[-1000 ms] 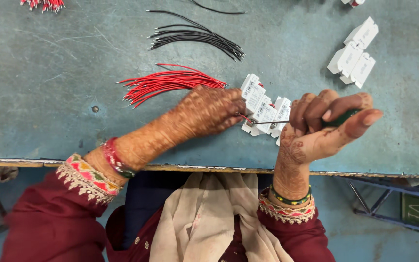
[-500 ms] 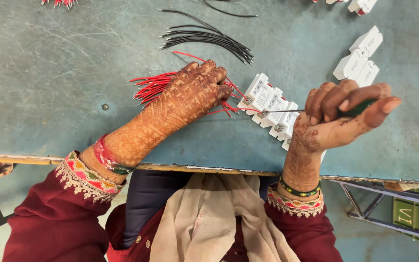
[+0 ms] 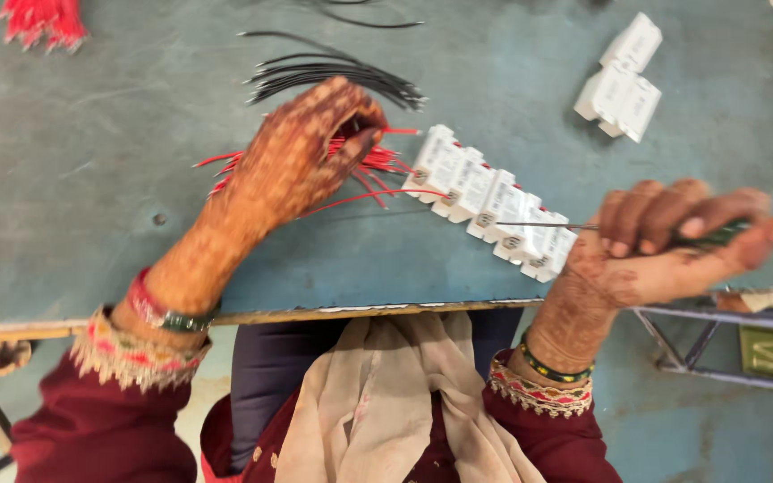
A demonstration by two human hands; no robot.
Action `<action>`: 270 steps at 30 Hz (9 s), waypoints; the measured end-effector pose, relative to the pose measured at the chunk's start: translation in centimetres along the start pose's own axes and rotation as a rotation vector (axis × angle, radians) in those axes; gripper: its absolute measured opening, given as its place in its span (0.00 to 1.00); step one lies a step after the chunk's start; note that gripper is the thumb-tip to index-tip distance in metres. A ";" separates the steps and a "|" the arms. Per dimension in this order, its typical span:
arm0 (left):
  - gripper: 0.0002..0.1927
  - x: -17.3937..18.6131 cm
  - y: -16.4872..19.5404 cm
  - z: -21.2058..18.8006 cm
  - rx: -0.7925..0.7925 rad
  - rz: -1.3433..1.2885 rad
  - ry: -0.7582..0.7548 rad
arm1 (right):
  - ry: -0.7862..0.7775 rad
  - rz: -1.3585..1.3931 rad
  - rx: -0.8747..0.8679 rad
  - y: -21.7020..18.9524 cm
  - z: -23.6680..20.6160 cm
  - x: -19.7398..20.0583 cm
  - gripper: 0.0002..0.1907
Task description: The person inserts red and black wires into white electrical components and tightens them with a screwdriver. They handle multiple components and wires, arranging them on the table and occasionally moving items aside to reach the work area.
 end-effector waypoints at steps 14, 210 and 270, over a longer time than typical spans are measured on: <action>0.12 -9.8 8.3 -1.0 -0.213 -0.008 -0.139 | 0.123 -0.029 0.087 1.1 -2.6 -0.2 0.27; 0.09 -13.5 11.9 -1.0 0.055 0.070 0.004 | -0.069 -0.035 -0.018 1.5 -2.9 1.0 0.28; 0.12 -3.0 6.9 -2.3 -0.126 0.370 0.130 | 0.067 -0.067 0.149 -4.7 -5.4 3.2 0.27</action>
Point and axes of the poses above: each hand's wrist, its own z-axis towards the middle knuckle, its own x-axis out of the back of the hand, y = z × x, the point moved 9 cm from there along z, towards the middle knuckle, and after that the axes turned 14 degrees about z, right-handed, at the moved point
